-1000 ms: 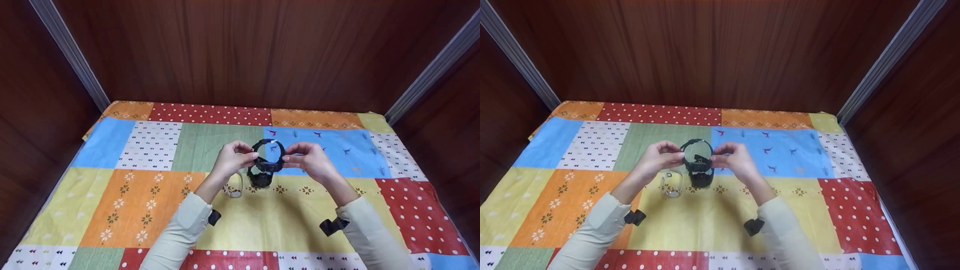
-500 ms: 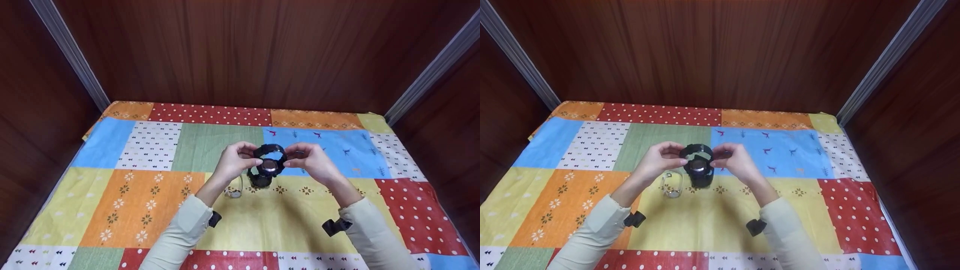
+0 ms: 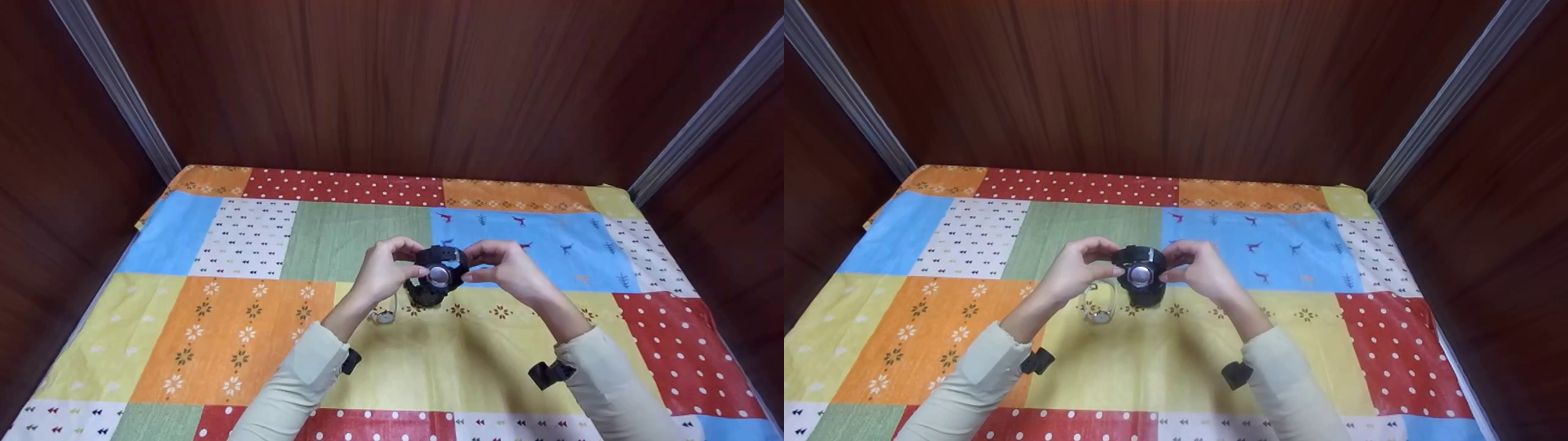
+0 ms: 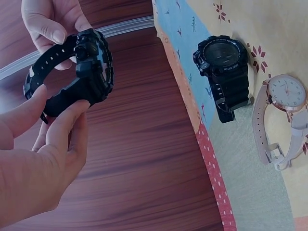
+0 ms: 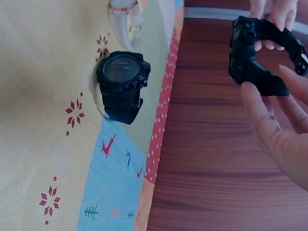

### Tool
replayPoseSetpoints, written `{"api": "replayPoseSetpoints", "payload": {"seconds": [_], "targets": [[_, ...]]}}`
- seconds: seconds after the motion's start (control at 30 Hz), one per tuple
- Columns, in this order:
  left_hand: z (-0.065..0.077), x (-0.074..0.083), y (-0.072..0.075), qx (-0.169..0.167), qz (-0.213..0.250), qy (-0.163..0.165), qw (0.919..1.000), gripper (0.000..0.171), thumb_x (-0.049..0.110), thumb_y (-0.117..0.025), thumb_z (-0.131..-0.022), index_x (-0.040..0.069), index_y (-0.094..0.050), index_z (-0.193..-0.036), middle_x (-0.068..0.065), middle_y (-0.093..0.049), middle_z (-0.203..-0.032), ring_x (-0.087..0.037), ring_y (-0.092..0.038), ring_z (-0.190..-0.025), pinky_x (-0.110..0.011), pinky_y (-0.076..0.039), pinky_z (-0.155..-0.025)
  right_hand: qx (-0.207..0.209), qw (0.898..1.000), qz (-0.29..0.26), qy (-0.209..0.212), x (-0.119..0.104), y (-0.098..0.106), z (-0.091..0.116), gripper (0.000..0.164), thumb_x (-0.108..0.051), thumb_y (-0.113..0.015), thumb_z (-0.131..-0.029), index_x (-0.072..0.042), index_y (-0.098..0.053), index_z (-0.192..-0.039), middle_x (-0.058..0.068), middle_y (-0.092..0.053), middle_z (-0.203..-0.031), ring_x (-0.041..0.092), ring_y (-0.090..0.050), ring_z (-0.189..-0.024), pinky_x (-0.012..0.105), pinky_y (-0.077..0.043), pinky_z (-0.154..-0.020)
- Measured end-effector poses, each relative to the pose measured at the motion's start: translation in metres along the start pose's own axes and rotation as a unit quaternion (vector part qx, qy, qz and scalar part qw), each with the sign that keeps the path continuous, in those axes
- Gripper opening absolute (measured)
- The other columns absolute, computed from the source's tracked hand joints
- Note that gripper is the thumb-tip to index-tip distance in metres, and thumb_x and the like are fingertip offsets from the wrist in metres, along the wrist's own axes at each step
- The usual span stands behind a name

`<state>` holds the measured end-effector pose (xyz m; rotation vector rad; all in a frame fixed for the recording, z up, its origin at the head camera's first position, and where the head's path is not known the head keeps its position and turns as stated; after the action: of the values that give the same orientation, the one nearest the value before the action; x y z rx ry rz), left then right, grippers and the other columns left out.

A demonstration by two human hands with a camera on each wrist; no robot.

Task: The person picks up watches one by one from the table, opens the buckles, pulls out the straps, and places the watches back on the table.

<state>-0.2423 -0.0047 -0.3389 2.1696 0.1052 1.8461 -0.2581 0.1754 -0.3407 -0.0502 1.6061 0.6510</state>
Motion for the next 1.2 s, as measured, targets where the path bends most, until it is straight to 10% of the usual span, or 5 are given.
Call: {"api": "replayPoseSetpoints", "payload": {"seconds": [1.2], "targets": [[-0.0022, 0.0060, -0.0096, -0.037, -0.080, -0.029, 0.9957, 0.034, 0.009, -0.073, -0.076, 0.006, -0.061, -0.108, -0.006, -0.066, -0.094, -0.020, -0.059, -0.093, -0.037, -0.043, -0.085, 0.037, 0.995, 0.092, -0.003, -0.0077, -0.0029, -0.0036, 0.025, -0.008, -0.073, -0.076, -0.001, -0.069, -0.100, 0.009, -0.068, -0.085, 0.018, -0.060, -0.081, 0.029, -0.049, -0.072]]}}
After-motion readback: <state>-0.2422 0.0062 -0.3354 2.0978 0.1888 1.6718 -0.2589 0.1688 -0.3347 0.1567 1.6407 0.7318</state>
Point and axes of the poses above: each hand's wrist, its own z-axis away from the middle knuckle, its own y-axis out of the back of the hand, x = y × z, the point moved 7 cm from there along -z, towards the middle knuckle
